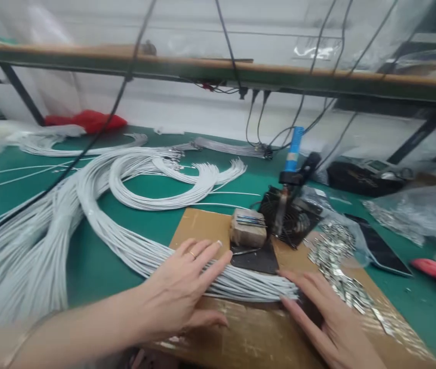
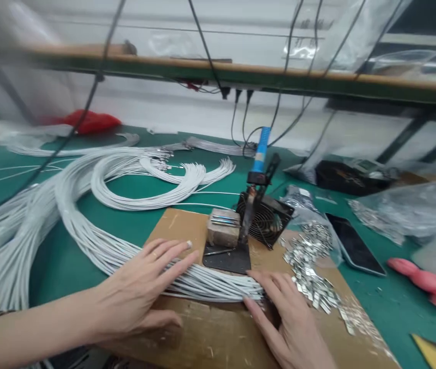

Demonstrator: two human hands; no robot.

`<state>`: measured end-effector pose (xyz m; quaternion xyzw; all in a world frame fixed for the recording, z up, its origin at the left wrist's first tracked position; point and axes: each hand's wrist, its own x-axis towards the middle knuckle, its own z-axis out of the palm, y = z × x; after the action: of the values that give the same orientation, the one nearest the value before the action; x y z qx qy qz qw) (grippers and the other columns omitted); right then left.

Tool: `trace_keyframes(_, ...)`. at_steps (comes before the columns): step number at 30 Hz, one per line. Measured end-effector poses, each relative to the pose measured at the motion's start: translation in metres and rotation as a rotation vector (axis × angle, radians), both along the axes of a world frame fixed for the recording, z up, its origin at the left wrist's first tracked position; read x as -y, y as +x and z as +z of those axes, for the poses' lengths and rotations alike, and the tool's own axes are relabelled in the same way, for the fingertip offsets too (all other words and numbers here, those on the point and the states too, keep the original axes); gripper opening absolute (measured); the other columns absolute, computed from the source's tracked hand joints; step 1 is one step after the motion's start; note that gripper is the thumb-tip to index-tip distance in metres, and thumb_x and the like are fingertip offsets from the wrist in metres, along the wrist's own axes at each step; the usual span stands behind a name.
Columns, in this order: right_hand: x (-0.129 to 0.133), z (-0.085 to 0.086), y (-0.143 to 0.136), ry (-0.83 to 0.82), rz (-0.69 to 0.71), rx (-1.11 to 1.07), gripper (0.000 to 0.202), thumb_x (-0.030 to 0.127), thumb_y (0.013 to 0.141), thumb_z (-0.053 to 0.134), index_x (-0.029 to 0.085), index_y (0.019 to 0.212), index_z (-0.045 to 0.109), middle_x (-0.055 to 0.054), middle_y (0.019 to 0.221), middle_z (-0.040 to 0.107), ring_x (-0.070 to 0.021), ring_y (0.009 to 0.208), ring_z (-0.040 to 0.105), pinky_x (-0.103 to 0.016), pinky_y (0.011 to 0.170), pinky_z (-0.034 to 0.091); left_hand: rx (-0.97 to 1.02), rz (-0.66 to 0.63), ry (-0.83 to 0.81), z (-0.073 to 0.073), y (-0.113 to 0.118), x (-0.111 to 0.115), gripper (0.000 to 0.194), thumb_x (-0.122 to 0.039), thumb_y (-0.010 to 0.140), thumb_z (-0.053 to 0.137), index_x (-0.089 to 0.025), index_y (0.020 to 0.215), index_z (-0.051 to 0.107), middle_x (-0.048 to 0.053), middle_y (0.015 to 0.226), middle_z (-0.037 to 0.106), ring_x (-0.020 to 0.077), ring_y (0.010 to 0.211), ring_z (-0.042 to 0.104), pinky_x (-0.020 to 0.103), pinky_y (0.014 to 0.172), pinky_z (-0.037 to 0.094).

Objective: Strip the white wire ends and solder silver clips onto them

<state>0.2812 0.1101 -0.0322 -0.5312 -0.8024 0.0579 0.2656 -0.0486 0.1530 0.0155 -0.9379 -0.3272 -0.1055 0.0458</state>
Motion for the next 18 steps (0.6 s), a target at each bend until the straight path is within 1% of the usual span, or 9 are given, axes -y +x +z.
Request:
trace_keyframes(1, 0.001, 0.003, -0.003, 0.004, -0.013, -0.026, 0.029, 0.035, 0.104, 0.056, 0.027, 0.131, 0.063, -0.007, 0.125, 0.068, -0.0229, 0.114, 0.065, -0.034, 0.094, 0.055, 0.003, -0.001, -0.011, -0.006, 0.013, 0.000, 0.079, -0.069, 0.097, 0.048, -0.013, 0.152, 0.043, 0.018, 0.142, 0.060, 0.0351, 0.122, 0.056, 0.048, 0.103, 0.046)
trace_keyframes(2, 0.002, 0.006, -0.006, 0.007, -0.015, -0.053, 0.029, 0.034, 0.104, 0.057, 0.026, 0.131, 0.062, -0.007, 0.124, 0.068, -0.0229, 0.114, 0.065, -0.035, 0.093, 0.055, 0.000, 0.008, -0.010, -0.012, 0.022, -0.003, 0.068, -0.065, 0.099, 0.048, -0.014, 0.144, 0.052, 0.016, 0.131, 0.065, 0.0340, 0.110, 0.060, 0.047, 0.092, 0.049)
trace_keyframes(3, 0.003, 0.007, -0.008, 0.014, -0.021, -0.084, 0.030, 0.034, 0.103, 0.058, 0.025, 0.131, 0.062, -0.007, 0.124, 0.068, -0.0233, 0.114, 0.065, -0.036, 0.094, 0.054, -0.006, 0.013, -0.008, -0.016, 0.029, -0.008, 0.057, -0.062, 0.101, 0.047, -0.017, 0.133, 0.059, 0.014, 0.122, 0.067, 0.0332, 0.103, 0.061, 0.046, 0.085, 0.050)
trace_keyframes(4, 0.003, 0.009, -0.010, 0.026, -0.026, -0.111, 0.031, 0.034, 0.102, 0.059, 0.024, 0.132, 0.062, -0.008, 0.125, 0.068, -0.0238, 0.115, 0.064, -0.037, 0.095, 0.054, -0.011, 0.017, -0.003, -0.020, 0.033, -0.013, 0.049, -0.059, 0.102, 0.046, -0.019, 0.124, 0.063, 0.012, 0.115, 0.067, 0.0319, 0.098, 0.062, 0.044, 0.080, 0.050)
trace_keyframes(6, 0.004, 0.010, -0.010, 0.060, -0.048, -0.161, 0.034, 0.035, 0.101, 0.061, 0.024, 0.133, 0.062, -0.008, 0.129, 0.067, -0.0245, 0.119, 0.063, -0.038, 0.098, 0.053, -0.016, 0.030, 0.013, -0.022, 0.036, -0.022, 0.042, -0.057, 0.103, 0.044, -0.022, 0.117, 0.064, 0.010, 0.107, 0.065, 0.0306, 0.093, 0.061, 0.042, 0.075, 0.049)
trace_keyframes(10, 0.006, 0.013, -0.006, 0.184, -0.141, -0.298, 0.030, 0.036, 0.101, 0.061, 0.024, 0.128, 0.065, -0.008, 0.131, 0.067, -0.0246, 0.122, 0.062, -0.039, 0.101, 0.051, 0.007, 0.051, 0.030, -0.021, 0.033, -0.025, 0.043, -0.058, 0.103, 0.045, -0.021, 0.119, 0.060, 0.010, 0.107, 0.064, 0.0296, 0.091, 0.062, 0.040, 0.076, 0.049)
trace_keyframes(14, 0.012, 0.016, -0.001, 0.408, -0.287, -0.488, 0.019, 0.032, 0.101, 0.057, 0.020, 0.109, 0.069, -0.010, 0.112, 0.072, -0.0257, 0.108, 0.068, -0.040, 0.096, 0.053, 0.065, 0.049, 0.023, -0.021, 0.031, -0.020, 0.036, -0.051, 0.103, 0.047, -0.020, 0.119, 0.056, 0.008, 0.104, 0.064, 0.0281, 0.094, 0.065, 0.039, 0.079, 0.051)
trace_keyframes(16, 0.024, 0.012, 0.004, 0.510, -0.390, -0.559, 0.019, 0.033, 0.101, 0.056, 0.020, 0.101, 0.070, -0.010, 0.103, 0.073, -0.0263, 0.102, 0.070, -0.042, 0.095, 0.054, 0.112, 0.055, 0.021, -0.022, 0.029, -0.018, 0.030, -0.046, 0.105, 0.045, -0.021, 0.118, 0.054, 0.008, 0.104, 0.063, 0.0268, 0.094, 0.065, 0.038, 0.082, 0.052)
trace_keyframes(18, 0.049, 0.000, 0.013, 0.562, -0.541, -0.603, 0.022, 0.035, 0.101, 0.054, 0.021, 0.097, 0.070, -0.009, 0.100, 0.073, -0.0275, 0.101, 0.071, -0.043, 0.097, 0.054, 0.168, 0.080, 0.032, -0.023, 0.027, -0.018, 0.029, -0.044, 0.105, 0.044, -0.020, 0.120, 0.051, 0.009, 0.107, 0.063, 0.0269, 0.097, 0.065, 0.039, 0.086, 0.052)
